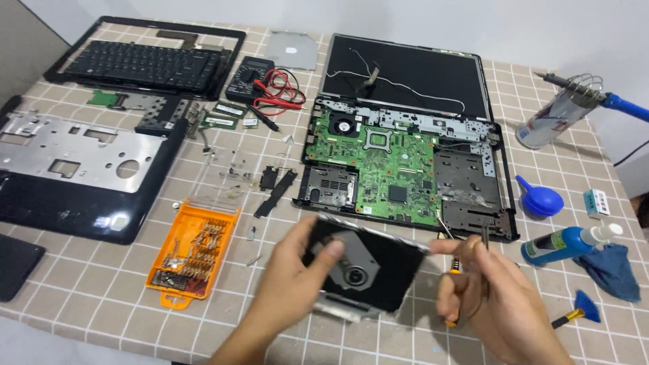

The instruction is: Disassembling a laptop optical disk drive by removing screws and disconnecting internal ribbon cables.

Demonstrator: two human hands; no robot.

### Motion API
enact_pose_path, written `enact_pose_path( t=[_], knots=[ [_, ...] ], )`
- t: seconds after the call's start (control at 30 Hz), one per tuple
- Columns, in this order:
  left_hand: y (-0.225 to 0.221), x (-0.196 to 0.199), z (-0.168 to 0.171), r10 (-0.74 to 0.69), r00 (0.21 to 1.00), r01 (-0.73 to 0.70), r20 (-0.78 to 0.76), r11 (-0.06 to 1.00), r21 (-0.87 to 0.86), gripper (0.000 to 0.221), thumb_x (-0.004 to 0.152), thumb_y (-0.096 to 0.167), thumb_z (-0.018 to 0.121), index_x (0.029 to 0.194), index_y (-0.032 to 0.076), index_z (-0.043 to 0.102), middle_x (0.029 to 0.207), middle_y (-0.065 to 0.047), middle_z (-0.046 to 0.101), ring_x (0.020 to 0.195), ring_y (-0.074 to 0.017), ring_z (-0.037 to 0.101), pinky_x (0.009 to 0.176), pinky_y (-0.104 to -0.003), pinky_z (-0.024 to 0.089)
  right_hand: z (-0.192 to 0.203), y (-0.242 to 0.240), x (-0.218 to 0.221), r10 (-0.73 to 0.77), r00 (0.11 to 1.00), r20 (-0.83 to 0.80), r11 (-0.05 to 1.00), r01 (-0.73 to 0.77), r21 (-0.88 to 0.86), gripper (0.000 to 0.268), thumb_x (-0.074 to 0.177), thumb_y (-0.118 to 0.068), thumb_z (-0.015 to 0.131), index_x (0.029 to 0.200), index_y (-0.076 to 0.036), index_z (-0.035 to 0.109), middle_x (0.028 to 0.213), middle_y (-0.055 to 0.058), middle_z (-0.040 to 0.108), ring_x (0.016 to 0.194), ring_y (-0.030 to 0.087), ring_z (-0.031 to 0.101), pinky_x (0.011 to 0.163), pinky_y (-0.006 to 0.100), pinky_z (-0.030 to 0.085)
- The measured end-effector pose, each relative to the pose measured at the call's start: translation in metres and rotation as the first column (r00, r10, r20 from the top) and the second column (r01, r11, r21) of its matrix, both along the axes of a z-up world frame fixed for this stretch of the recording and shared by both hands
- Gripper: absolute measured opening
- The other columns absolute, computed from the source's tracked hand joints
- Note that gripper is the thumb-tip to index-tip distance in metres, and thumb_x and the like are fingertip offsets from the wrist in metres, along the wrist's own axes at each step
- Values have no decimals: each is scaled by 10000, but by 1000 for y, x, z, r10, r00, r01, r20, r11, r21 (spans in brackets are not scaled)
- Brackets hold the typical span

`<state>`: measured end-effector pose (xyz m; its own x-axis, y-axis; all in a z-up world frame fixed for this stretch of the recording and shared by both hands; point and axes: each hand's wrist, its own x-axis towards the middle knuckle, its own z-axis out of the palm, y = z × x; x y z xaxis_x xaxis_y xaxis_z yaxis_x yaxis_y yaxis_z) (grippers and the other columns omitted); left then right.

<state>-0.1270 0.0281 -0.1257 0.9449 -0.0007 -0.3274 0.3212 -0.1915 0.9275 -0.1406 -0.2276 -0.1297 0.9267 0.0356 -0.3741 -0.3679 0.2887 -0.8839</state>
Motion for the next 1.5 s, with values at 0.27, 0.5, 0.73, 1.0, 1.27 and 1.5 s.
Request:
enact_pose_path(
  t=[0.27,0.5,0.73,1.0,1.27,1.5],
  knots=[
    [9,28,15,-361,928,372,-92,888,271,467,860,307,589,1312,283,474,1329,-126,574,1300,-237,522,984,-391,431,-21,-20,12,170,978,118,602,-8,-798,247,967,-255,474,824,-73,561,687,53,527,618,175,479,589,314,390],
    [-9,60,12,-646,737,613,-197,516,598,435,889,469,500,1296,316,509,1235,-81,592,1090,-324,568,830,-484,453,-46,-14,16,580,790,200,180,115,-977,235,861,-281,590,1059,-236,708,853,-16,584,662,169,583,679,329,416],
    [-14,75,-32,-810,565,566,159,520,640,351,899,369,524,1151,152,636,1127,-46,662,1067,-282,563,889,-436,400,-41,-15,26,565,806,177,216,62,-974,256,788,-275,686,1039,-225,693,828,-64,699,743,158,621,778,294,427],
    [-5,84,-38,-647,560,273,518,734,622,139,905,228,630,1007,133,624,932,-12,560,822,-241,518,647,-404,355,-37,-18,40,548,814,193,140,139,-980,210,697,-353,761,789,-177,693,719,-67,703,669,129,625,667,281,387],
    [2,91,-45,-526,677,-37,515,675,737,184,849,269,665,1014,187,668,1029,2,599,987,-240,524,848,-433,311,-41,19,47,495,852,171,128,123,-984,171,698,-411,744,704,-252,679,652,-120,667,598,84,585,709,270,340],
    [-2,90,-51,-551,698,6,457,643,766,121,837,238,660,956,223,673,998,33,599,944,-215,534,875,-452,255,-37,7,54,493,853,169,65,157,-985,136,744,-330,701,754,-194,708,757,-40,687,699,132,612,695,282,360]
  ],
)
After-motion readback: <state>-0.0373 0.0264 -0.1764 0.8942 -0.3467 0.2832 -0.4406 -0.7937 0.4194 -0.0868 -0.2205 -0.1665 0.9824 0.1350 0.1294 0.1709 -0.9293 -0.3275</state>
